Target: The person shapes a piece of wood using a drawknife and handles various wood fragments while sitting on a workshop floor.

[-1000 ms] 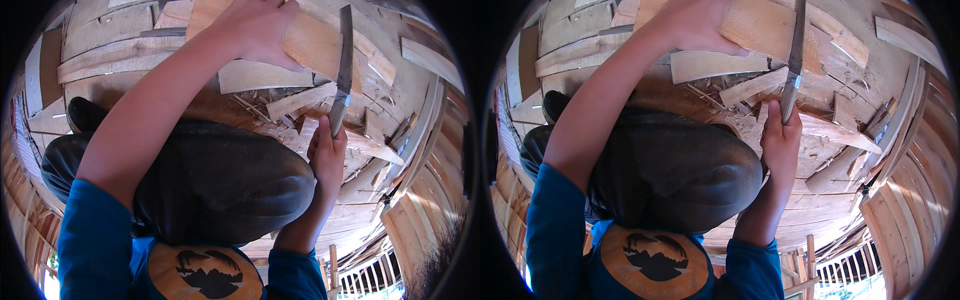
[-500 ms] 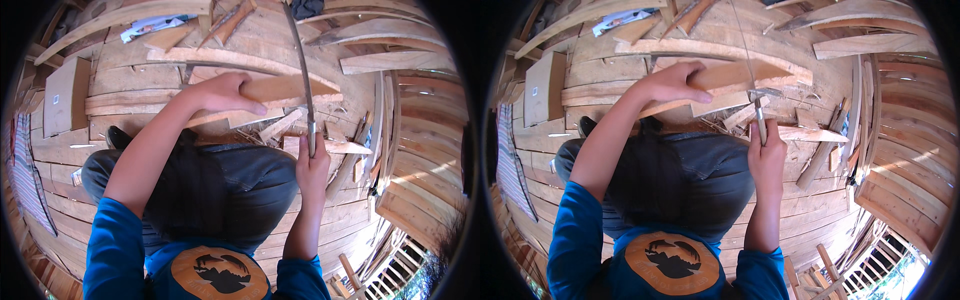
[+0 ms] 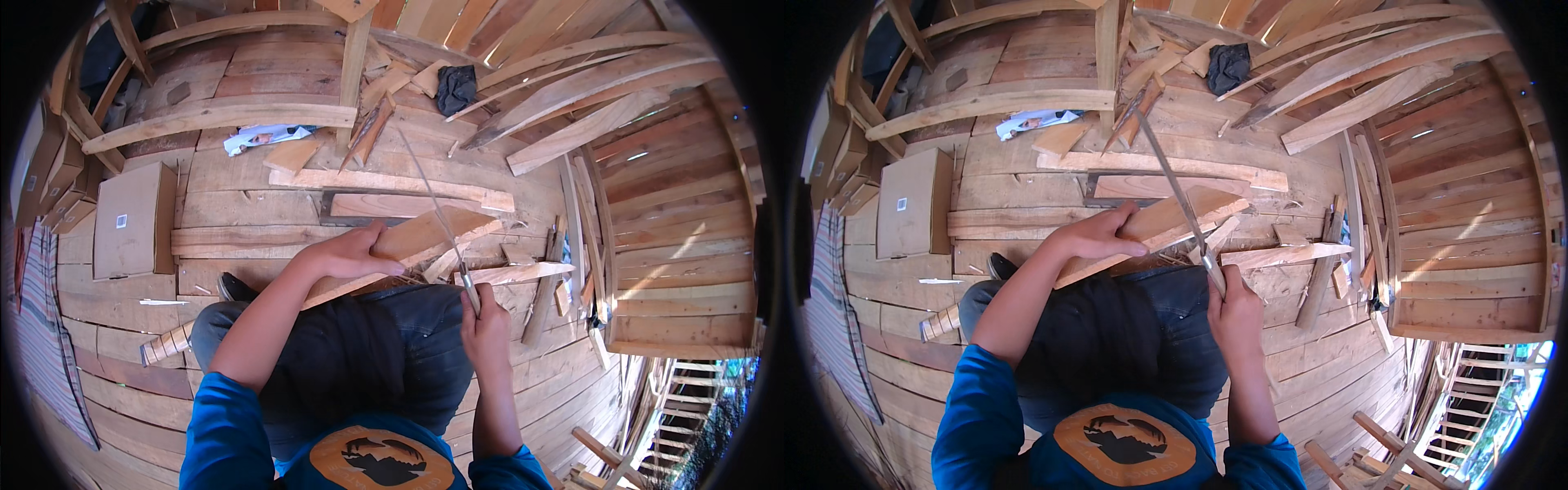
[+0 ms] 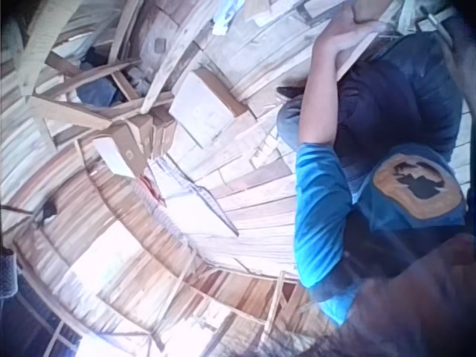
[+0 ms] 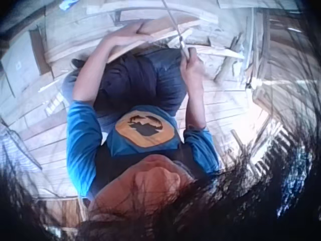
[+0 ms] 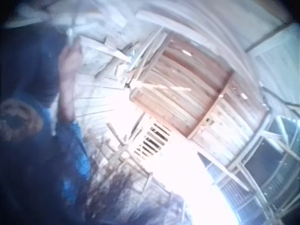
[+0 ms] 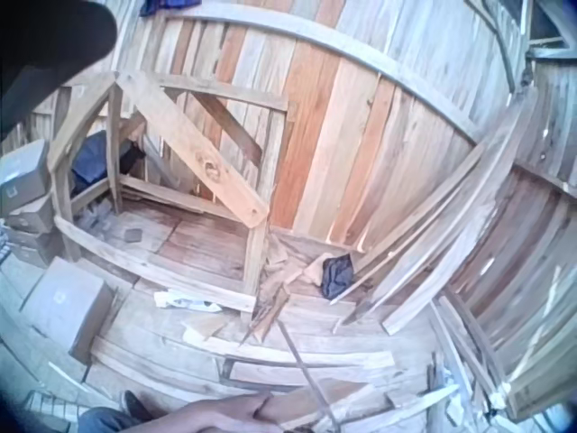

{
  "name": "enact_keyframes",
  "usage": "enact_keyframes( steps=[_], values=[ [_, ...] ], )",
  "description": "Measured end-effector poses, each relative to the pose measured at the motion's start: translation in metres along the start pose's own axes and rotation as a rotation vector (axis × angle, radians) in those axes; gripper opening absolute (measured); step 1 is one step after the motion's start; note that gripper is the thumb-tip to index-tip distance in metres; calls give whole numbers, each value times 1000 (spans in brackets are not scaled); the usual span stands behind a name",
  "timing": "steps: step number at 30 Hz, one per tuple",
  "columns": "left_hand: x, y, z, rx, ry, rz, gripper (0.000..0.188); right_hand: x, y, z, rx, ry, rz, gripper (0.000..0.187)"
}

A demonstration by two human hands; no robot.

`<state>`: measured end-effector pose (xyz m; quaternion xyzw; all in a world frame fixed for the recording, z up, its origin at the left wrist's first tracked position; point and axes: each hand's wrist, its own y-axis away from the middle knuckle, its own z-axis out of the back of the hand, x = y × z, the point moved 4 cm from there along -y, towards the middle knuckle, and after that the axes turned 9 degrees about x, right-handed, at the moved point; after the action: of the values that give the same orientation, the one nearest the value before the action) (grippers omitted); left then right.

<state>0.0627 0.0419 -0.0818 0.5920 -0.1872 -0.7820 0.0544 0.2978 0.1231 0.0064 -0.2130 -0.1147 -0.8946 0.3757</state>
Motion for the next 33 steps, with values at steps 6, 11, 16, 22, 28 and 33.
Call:
enact_keyframes(
  steps=[6, 11, 16, 22, 28, 33],
  values=[
    [46, 4, 12, 84, 714, -49, 55, -16, -14, 39, -267, -14, -47, 17],
    [13, 8, 12, 38, 672, -342, 57, -137, -19, 5, -201, 28, -252, 24],
    [-5, 25, 16, 15, 655, -455, 67, -252, -11, -74, 30, 87, -413, 33],
    [-28, 42, 31, -290, 83, -287, 89, -319, 0, -110, 200, 89, -459, 40],
    [-101, 101, 12, -499, -669, 11, 109, -150, -26, -4, -104, -536, -212, 38],
    [-96, 160, -37, -528, -880, 187, 98, 39, -25, 17, 251, -542, 63, 36]
  ],
)
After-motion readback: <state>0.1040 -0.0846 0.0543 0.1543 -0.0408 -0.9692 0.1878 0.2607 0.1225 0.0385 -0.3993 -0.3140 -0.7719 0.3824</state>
